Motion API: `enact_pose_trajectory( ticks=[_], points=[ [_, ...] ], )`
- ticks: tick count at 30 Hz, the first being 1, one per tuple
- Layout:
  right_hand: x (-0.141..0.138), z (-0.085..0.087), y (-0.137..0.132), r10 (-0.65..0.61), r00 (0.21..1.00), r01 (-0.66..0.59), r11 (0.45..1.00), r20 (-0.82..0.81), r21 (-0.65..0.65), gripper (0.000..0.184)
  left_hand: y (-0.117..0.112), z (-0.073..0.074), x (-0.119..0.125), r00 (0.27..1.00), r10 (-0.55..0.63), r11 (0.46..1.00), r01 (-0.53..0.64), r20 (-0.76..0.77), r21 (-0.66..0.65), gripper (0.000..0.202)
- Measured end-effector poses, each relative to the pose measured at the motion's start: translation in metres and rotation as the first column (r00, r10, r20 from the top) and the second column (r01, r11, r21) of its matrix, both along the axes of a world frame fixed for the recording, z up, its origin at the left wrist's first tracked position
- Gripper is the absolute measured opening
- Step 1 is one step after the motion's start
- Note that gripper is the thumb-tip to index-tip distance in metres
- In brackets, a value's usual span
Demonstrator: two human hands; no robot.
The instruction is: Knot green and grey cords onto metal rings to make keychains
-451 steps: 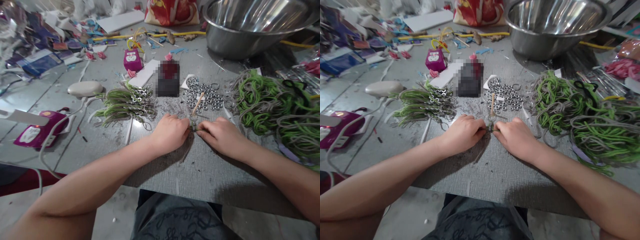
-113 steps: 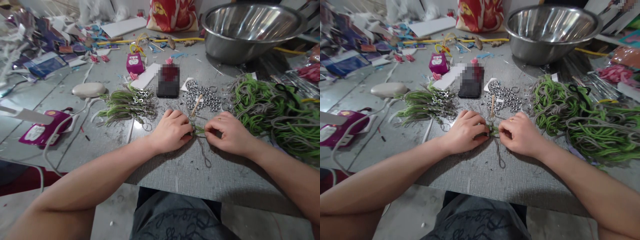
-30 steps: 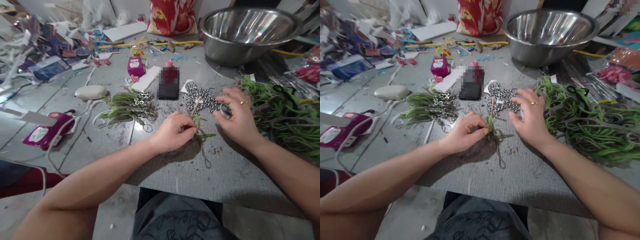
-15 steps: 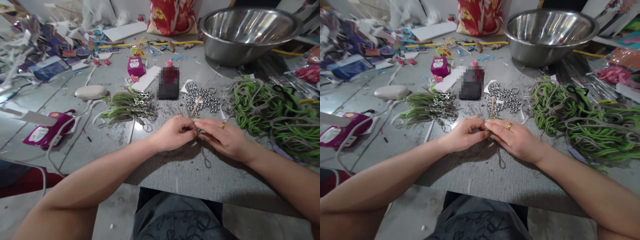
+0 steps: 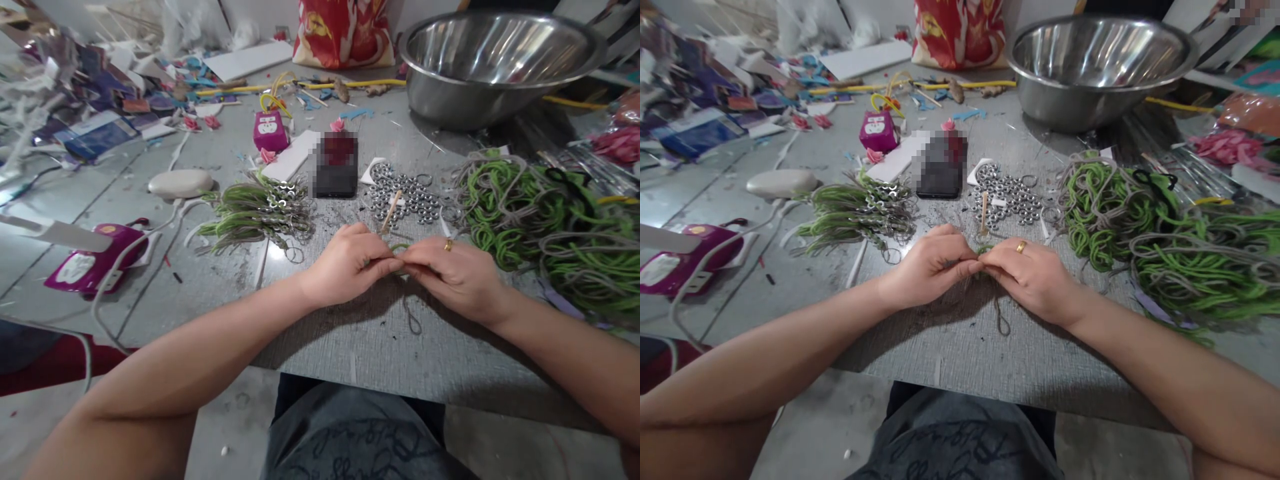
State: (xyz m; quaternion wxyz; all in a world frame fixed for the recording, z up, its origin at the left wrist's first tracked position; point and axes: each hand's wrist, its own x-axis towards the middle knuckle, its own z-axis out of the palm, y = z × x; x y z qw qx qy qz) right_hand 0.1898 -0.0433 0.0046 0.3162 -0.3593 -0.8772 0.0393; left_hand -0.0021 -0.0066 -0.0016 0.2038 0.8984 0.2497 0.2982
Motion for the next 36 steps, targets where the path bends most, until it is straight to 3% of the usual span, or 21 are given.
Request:
enact_pose_trajectory(
  ticks=[4, 10, 15, 21, 25, 28, 36],
  points=[
    [-0.002, 0.001, -0.001, -0.053, 0.998, 0.054, 0.998, 0.026, -0.028, 0.013, 0.000, -0.002, 0.001, 1.000, 0.027, 0.999, -0.027, -0.004, 0.020, 0.031],
    [-0.002, 0.001, -0.002, -0.059, 0.998, 0.059, 0.998, 0.016, 0.003, 0.013, -0.001, 0.000, 0.000, 0.999, 0.043, 0.999, -0.043, 0.001, 0.025, 0.018],
    [-0.001, 0.001, -0.002, -0.045, 0.998, 0.047, 0.998, 0.050, -0.048, 0.014, -0.003, 0.002, -0.001, 0.998, 0.053, 0.999, -0.052, -0.046, 0.012, 0.015],
    [0.000, 0.000, -0.002, -0.048, 0.991, 0.061, 0.993, 0.126, -0.106, 0.015, -0.003, 0.001, 0.000, 0.976, 0.103, 0.986, -0.076, -0.192, 0.146, 0.020],
    [0.002, -0.003, -0.001, -0.010, 0.987, 0.038, 0.983, 0.159, -0.177, 0.014, -0.002, 0.000, -0.002, 0.967, 0.020, 0.999, -0.008, -0.253, 0.045, 0.007],
    [0.003, -0.007, 0.001, 0.048, 0.986, -0.012, 0.976, 0.162, -0.217, 0.014, 0.000, 0.000, -0.005, 0.953, -0.007, 1.000, -0.003, -0.303, -0.031, 0.009],
    [0.002, -0.013, 0.004, 0.034, 0.981, 0.011, 0.972, 0.190, -0.234, 0.016, 0.002, -0.005, -0.004, 0.948, -0.049, 0.998, 0.033, -0.314, -0.056, 0.012]
  ],
)
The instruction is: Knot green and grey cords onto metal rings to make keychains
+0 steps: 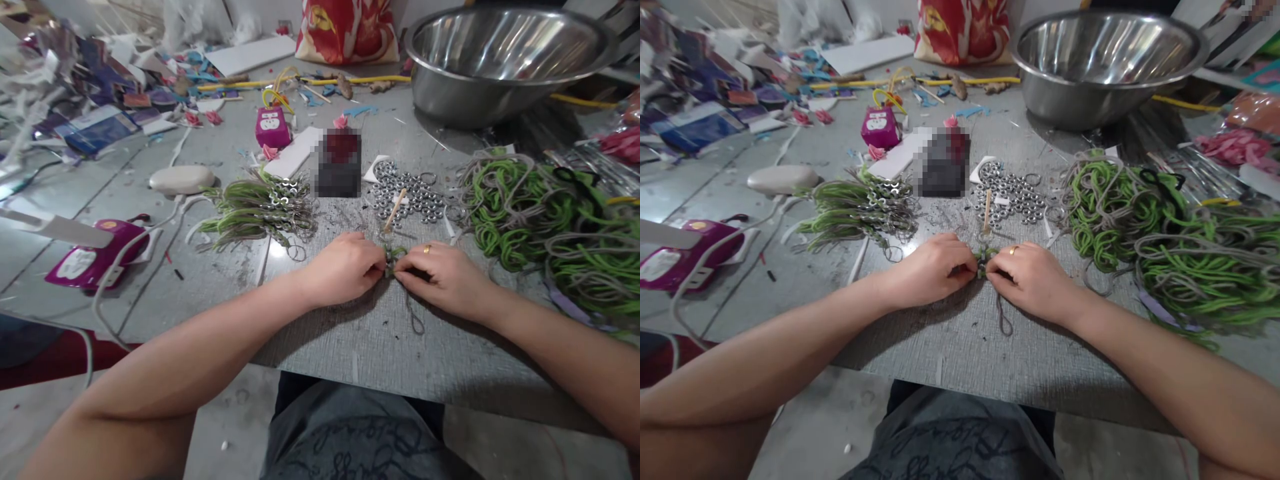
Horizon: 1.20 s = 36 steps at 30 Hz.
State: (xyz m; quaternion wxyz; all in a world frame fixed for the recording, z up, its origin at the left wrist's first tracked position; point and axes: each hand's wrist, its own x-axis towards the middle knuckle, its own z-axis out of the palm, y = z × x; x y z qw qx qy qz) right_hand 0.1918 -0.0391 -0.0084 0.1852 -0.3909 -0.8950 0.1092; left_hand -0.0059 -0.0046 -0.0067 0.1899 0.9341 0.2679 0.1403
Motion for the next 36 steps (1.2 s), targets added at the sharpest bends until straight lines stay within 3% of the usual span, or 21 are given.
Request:
enact_pose_trajectory(
  ticks=[36],
  points=[
    [-0.0026, -0.0057, -0.0014, -0.032, 0.998, 0.030, 0.999, -0.053, -0.029, 0.012, -0.0074, -0.0025, 0.0044, 0.989, 0.123, 0.986, -0.113, -0.076, 0.125, 0.013]
  ],
)
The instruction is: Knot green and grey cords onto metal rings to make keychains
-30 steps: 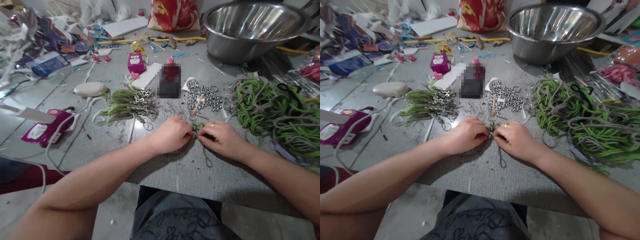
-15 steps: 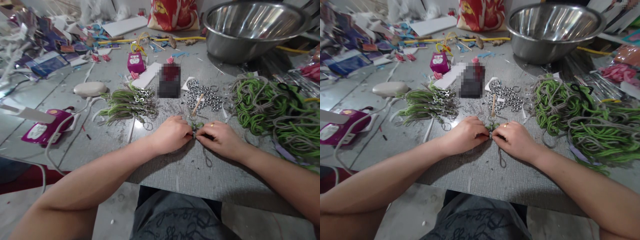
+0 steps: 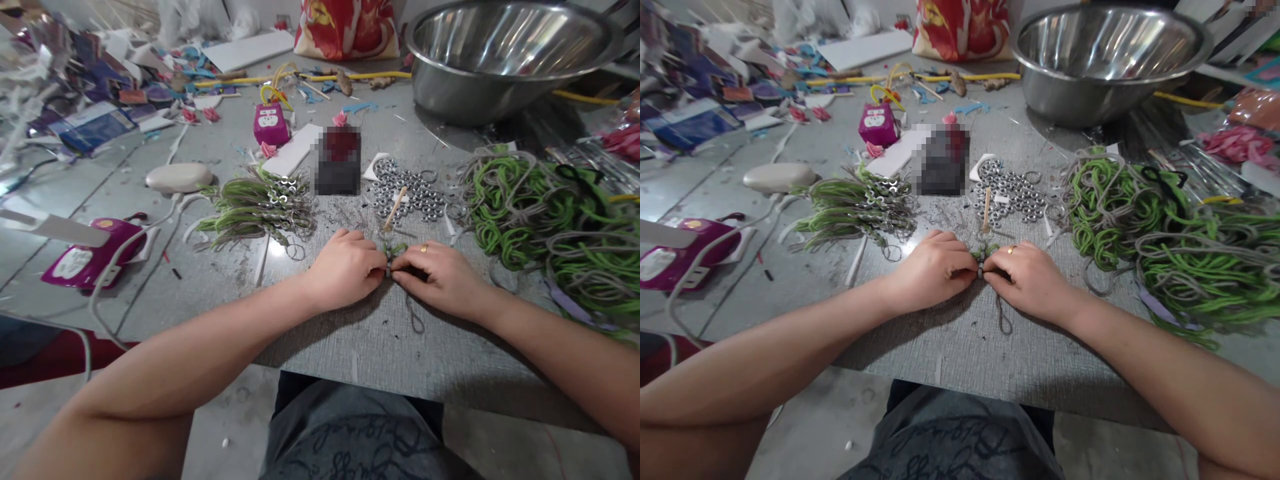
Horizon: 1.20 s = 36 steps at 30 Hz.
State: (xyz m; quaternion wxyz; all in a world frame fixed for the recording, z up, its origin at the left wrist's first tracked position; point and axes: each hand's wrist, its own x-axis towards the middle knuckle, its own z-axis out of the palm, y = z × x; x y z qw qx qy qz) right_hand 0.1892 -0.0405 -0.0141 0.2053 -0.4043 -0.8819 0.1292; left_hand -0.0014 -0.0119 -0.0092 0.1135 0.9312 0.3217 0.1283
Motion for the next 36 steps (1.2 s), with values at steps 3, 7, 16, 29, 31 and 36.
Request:
enact_pose_trajectory(
  ticks=[3, 7, 16, 29, 31, 36],
  points=[
    [-0.001, 0.001, -0.001, 0.005, 1.000, -0.004, 1.000, 0.016, -0.016, 0.016, 0.000, 0.002, 0.000, 1.000, 0.004, 1.000, -0.004, -0.011, -0.026, 0.011],
    [-0.001, -0.001, -0.001, 0.032, 0.999, -0.032, 0.999, 0.036, 0.008, 0.013, 0.002, 0.004, -0.003, 1.000, -0.012, 0.998, 0.011, -0.022, -0.066, 0.011],
    [-0.001, -0.004, -0.001, 0.011, 1.000, -0.011, 0.999, 0.020, 0.034, 0.012, 0.011, 0.012, -0.013, 0.991, -0.083, 0.976, 0.101, 0.101, -0.192, 0.015],
    [0.022, 0.020, 0.007, -0.046, 0.962, 0.078, 0.991, 0.269, -0.108, 0.012, 0.014, 0.022, -0.015, 0.994, -0.056, 0.979, 0.035, -0.099, -0.199, 0.014],
    [0.022, 0.020, 0.008, -0.031, 0.942, 0.080, 0.988, 0.334, -0.134, 0.014, 0.014, 0.022, -0.015, 0.992, -0.055, 0.980, 0.032, -0.114, -0.197, 0.014],
    [0.018, 0.021, 0.007, -0.022, 0.916, 0.093, 0.983, 0.400, -0.158, 0.017, 0.014, 0.022, -0.017, 0.988, -0.053, 0.980, 0.023, -0.148, -0.198, 0.014]
  ],
)
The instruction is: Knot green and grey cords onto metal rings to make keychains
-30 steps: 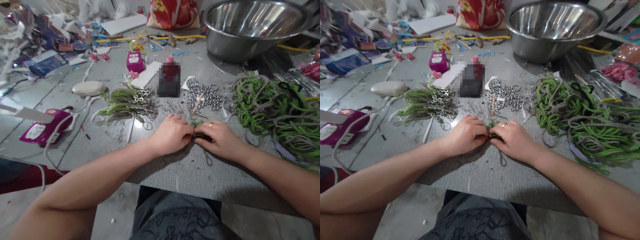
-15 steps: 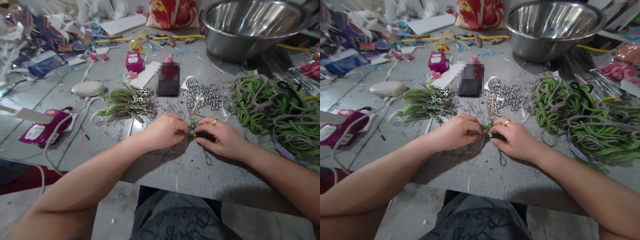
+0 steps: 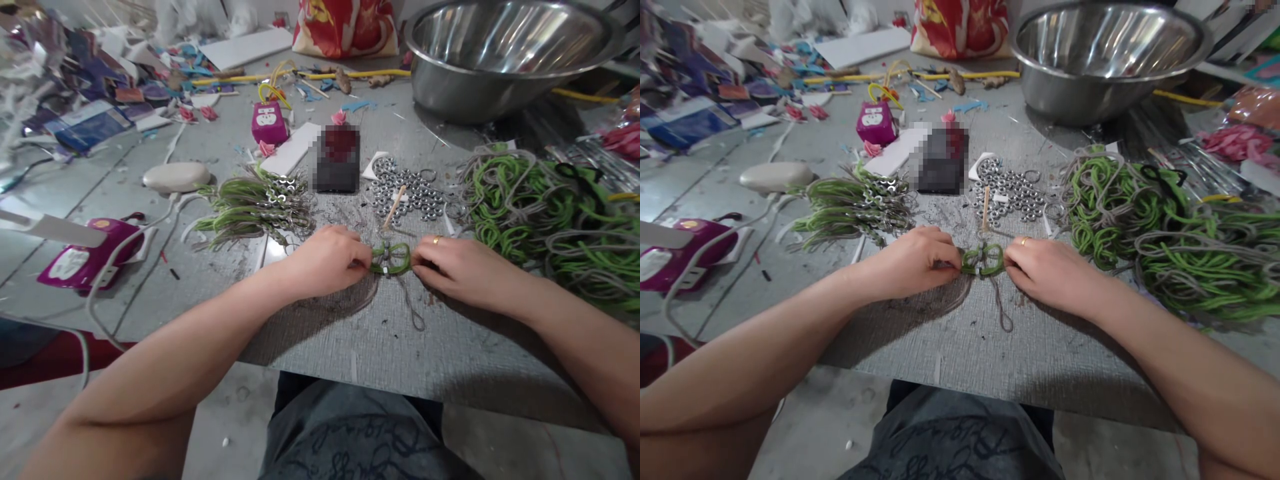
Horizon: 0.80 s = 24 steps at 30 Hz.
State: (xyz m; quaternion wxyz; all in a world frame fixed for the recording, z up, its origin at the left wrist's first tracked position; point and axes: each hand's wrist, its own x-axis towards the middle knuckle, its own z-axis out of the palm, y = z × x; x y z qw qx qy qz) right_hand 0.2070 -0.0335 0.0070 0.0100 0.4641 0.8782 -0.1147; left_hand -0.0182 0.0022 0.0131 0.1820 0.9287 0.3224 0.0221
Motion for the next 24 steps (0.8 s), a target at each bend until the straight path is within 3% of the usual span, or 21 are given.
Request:
enact_pose_trajectory(
  ticks=[4, 6, 10, 12, 19, 24],
  points=[
    [0.002, 0.003, -0.001, -0.018, 0.996, 0.017, 1.000, 0.084, 0.014, 0.014, 0.001, 0.000, -0.001, 1.000, -0.008, 1.000, 0.008, -0.021, -0.005, 0.013],
    [0.003, 0.003, -0.003, -0.017, 0.996, 0.010, 0.997, 0.090, 0.082, 0.013, 0.002, 0.000, -0.002, 0.999, -0.010, 1.000, 0.010, -0.033, -0.006, 0.014],
    [-0.003, 0.001, -0.007, 0.029, 0.993, 0.006, 0.953, -0.111, 0.304, 0.017, 0.002, 0.000, -0.001, 0.999, -0.009, 1.000, 0.008, -0.038, -0.006, 0.014],
    [-0.010, -0.003, -0.009, 0.097, 0.978, -0.027, 0.937, -0.184, 0.349, 0.022, 0.002, 0.000, -0.001, 0.999, -0.010, 1.000, 0.010, -0.036, -0.004, 0.014],
    [-0.023, -0.022, -0.008, 0.149, 0.963, -0.090, 0.963, -0.224, 0.255, 0.021, 0.003, 0.000, -0.003, 0.999, -0.025, 1.000, 0.025, -0.033, -0.009, 0.017],
    [-0.019, -0.024, -0.007, 0.144, 0.950, -0.081, 0.971, -0.277, 0.227, 0.020, 0.007, 0.011, -0.009, 0.985, -0.047, 0.999, 0.045, -0.168, -0.020, 0.016]
  ],
)
